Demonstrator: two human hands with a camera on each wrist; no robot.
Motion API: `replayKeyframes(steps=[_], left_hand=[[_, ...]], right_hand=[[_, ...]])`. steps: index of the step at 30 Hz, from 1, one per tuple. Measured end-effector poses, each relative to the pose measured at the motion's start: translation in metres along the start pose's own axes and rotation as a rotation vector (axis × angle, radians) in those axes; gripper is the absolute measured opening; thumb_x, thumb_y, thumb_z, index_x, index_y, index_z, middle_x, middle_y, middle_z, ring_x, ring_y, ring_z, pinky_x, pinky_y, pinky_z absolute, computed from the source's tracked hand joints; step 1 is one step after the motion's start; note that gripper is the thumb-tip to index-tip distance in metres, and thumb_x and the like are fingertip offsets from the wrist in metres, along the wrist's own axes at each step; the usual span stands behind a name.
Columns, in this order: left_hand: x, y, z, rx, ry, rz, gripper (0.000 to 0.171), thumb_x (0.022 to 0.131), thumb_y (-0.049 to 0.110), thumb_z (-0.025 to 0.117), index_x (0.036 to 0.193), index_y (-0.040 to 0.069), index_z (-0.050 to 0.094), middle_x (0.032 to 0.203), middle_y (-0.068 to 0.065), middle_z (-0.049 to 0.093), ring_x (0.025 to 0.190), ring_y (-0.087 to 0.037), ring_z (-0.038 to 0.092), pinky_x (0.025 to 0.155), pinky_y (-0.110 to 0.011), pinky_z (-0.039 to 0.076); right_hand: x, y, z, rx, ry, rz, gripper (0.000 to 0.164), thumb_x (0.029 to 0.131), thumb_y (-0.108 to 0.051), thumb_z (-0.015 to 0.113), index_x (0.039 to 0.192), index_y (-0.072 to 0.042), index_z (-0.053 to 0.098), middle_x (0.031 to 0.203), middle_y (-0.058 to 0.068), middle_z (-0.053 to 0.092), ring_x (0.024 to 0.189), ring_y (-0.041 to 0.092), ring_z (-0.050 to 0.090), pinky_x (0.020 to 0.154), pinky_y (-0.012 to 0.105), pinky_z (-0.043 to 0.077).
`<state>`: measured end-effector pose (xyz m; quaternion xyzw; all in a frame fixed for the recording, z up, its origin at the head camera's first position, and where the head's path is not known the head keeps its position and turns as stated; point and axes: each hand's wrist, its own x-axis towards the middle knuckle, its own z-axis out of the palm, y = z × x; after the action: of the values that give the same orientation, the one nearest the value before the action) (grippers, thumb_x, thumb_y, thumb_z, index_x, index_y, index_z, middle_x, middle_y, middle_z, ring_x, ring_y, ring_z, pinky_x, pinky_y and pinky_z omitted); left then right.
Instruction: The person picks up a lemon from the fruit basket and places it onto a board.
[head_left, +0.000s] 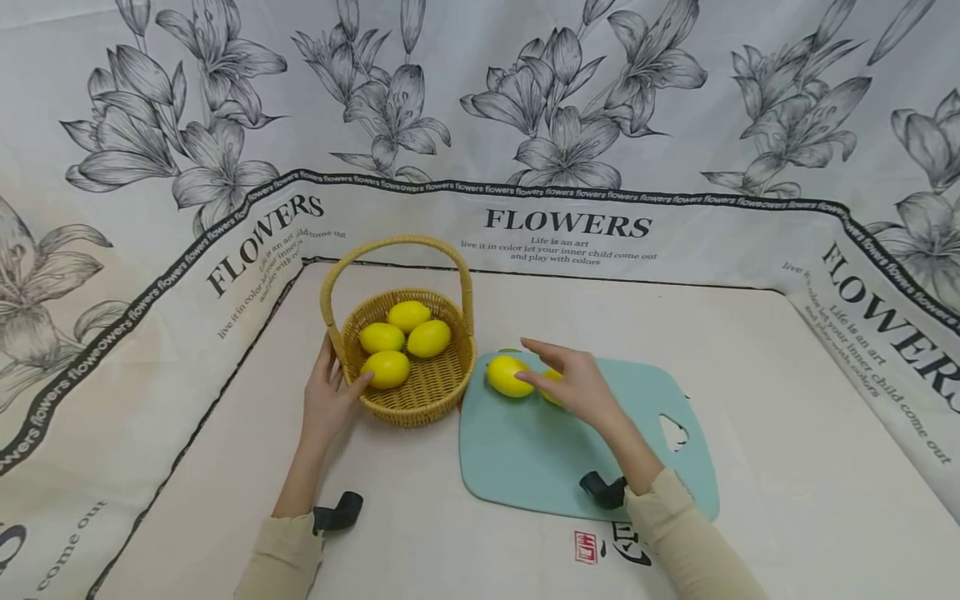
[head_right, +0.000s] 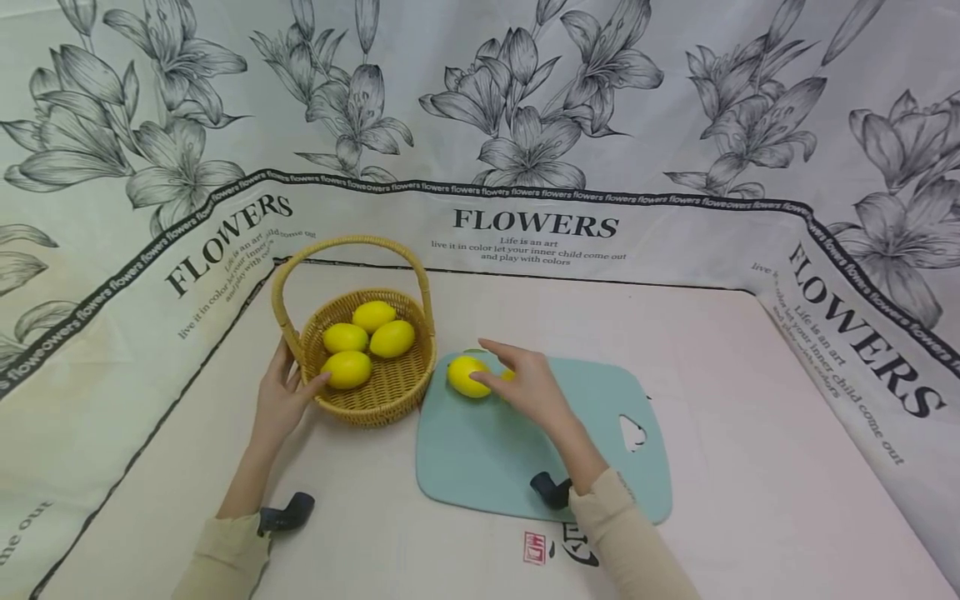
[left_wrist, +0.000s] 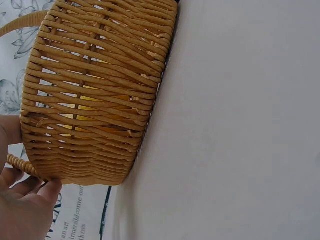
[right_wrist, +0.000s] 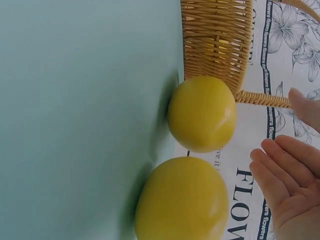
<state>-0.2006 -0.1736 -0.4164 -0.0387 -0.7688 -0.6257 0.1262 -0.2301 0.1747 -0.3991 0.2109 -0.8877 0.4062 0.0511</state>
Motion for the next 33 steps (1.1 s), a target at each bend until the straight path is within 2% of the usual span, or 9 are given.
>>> replayKeyframes(steps=[5, 14, 22, 33], left_hand=[[0.000, -0.001, 0.001, 0.024, 0.005, 0.016, 0.085, 0.089, -0.003, 0.065, 0.153, -0.002, 0.008, 0.159, -0.018, 0.008, 0.145, -0.030, 0.012, 0.117, -0.042, 0.025], [0.001, -0.001, 0.000, 0.014, 0.008, 0.002, 0.086, 0.089, -0.003, 0.066, 0.153, -0.002, 0.008, 0.159, -0.017, 0.007, 0.145, -0.028, 0.012, 0.117, -0.041, 0.025], [0.000, 0.001, 0.000, 0.006, 0.006, -0.005, 0.086, 0.089, -0.004, 0.065, 0.153, -0.002, 0.008, 0.159, -0.016, 0.007, 0.145, -0.027, 0.012, 0.117, -0.040, 0.024], [0.003, -0.003, -0.001, -0.003, -0.002, -0.009, 0.087, 0.089, -0.002, 0.066, 0.153, 0.000, 0.007, 0.160, -0.015, 0.006, 0.145, -0.028, 0.011, 0.118, -0.040, 0.024]], right_hand=[[0.006, -0.003, 0.006, 0.013, -0.011, -0.027, 0.055, 0.087, -0.028, 0.073, 0.134, -0.005, 0.057, 0.133, 0.010, 0.058, 0.121, 0.030, 0.055, 0.099, 0.040, 0.050], [0.018, -0.014, 0.020, 0.063, -0.029, -0.035, 0.052, 0.088, -0.027, 0.073, 0.133, -0.006, 0.058, 0.132, 0.009, 0.059, 0.124, 0.026, 0.053, 0.103, 0.037, 0.047], [0.027, -0.020, 0.033, 0.089, -0.016, -0.083, 0.049, 0.086, -0.017, 0.074, 0.131, -0.004, 0.060, 0.130, 0.010, 0.060, 0.122, 0.026, 0.055, 0.101, 0.037, 0.048], [0.038, -0.028, 0.047, 0.101, -0.053, -0.084, 0.050, 0.087, -0.021, 0.073, 0.131, -0.003, 0.059, 0.131, 0.011, 0.059, 0.122, 0.026, 0.054, 0.101, 0.034, 0.048]])
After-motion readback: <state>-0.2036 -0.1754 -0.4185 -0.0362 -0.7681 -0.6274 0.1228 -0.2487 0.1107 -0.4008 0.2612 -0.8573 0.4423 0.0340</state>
